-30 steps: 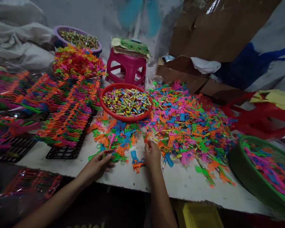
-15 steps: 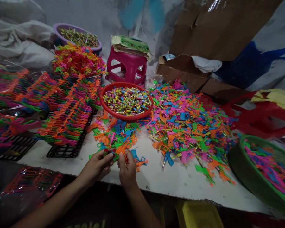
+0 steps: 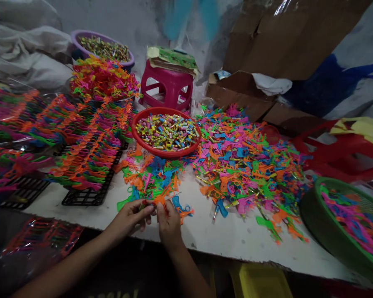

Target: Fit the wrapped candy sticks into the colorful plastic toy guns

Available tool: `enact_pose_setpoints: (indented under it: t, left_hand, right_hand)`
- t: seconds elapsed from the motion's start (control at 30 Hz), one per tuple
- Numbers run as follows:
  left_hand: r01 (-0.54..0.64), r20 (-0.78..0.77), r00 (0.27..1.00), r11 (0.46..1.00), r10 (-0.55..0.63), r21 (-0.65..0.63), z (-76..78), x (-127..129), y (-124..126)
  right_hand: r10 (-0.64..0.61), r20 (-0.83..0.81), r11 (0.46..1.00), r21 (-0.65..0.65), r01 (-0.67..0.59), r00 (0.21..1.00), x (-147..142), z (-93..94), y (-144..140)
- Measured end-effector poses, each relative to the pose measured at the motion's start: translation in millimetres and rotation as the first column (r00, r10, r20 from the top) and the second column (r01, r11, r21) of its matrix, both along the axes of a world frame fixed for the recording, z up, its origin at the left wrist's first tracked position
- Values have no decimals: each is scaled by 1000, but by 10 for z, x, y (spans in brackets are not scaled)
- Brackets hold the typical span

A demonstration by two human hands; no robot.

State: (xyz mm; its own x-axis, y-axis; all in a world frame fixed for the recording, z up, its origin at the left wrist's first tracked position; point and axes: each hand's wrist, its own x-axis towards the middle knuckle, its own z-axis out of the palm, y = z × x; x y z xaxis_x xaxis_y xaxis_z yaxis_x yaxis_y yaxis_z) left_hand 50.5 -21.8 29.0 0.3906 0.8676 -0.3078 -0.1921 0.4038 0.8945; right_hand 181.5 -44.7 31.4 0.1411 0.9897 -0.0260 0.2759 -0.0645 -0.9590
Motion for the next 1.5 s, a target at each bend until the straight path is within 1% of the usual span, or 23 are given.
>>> enact_pose_setpoints:
  t: [0.07,0.1,0.17,0.2,0.23,0.27,0.3,0.37,0.43,0.53,0.63,0.7,0.77,0.87,1.0,1.13,1.2,1.27,1.33,1.4,1.43,1.47,1.5]
  left_hand:
    - [-63,24,998,997,64,-49,-33,19,21]
    - [-106,22,994,991,108,-79,-52,21,33]
    - [-187,4,982,974,189,-125,-96,9,58]
    - [-209,3,977,968,211,-141,-120,-3,69]
    - [-216,10,975,964,220,-155,-143,-14,77]
    - [-216,22,975,961,223,-171,-167,-23,83]
    - [-209,37,975,960,220,-188,-190,-29,85]
    - [-181,55,979,961,196,-206,-233,-28,79]
    - [-146,48,986,967,159,-209,-265,-17,64]
    - [-86,23,995,973,93,-212,-268,13,29]
    - [-32,23,999,978,38,-204,-193,57,-3]
    - [2,51,999,986,7,-167,-110,87,-15]
    - [9,78,997,992,1,-123,-18,102,-18]
    - [-34,101,994,990,48,-138,100,78,-16]
    - [-59,78,994,982,74,-179,159,29,-28]
    - [-62,47,997,992,67,-111,124,13,-13]
    - [-68,87,993,989,81,-135,122,-18,20]
    - [-46,143,987,975,78,-215,143,-73,59]
    - [28,181,983,955,27,-297,171,-132,88]
    - [91,162,986,944,-40,-318,176,-164,99]
    - [95,128,990,945,-58,-314,163,-166,97]
    - [79,85,995,951,-55,-298,140,-158,92]
    - [48,42,998,961,-38,-271,110,-142,84]
  right_hand:
    - [-154,98,988,17,153,983,291,102,150]
    - [-297,156,955,67,289,942,481,156,235]
    - [-557,274,830,225,511,784,876,232,380]
    - [-639,349,769,297,566,686,1045,240,423]
    - [-653,415,757,340,557,634,1173,222,440]
    - [-607,476,794,343,502,636,1251,176,430]
    - [-508,525,861,304,407,683,1278,107,395]
    - [-216,570,976,153,155,793,1204,-70,272]
    - [-50,576,999,47,28,816,1045,-228,124]
    - [-78,488,994,-32,107,869,839,-295,-21]
    - [-103,234,982,-129,136,967,693,-138,-47]
    - [-45,78,985,-162,57,996,570,28,-45]
    - [85,-32,979,-185,-90,996,432,183,-52]
    - [250,-88,946,-192,-263,964,286,313,-60]
    - [168,-70,968,-174,-178,983,220,284,-4]
    - [158,-67,978,-125,-165,985,162,212,51]
    - [115,16,992,-49,-115,993,169,218,56]
    - [66,208,988,121,-93,976,212,247,51]
    - [115,431,929,271,-250,895,266,277,42]
    - [248,573,829,291,-477,781,304,293,30]
    - [301,596,791,279,-544,744,312,294,26]
    - [325,588,781,274,-561,741,315,293,23]
    - [309,546,810,278,-516,779,313,290,25]
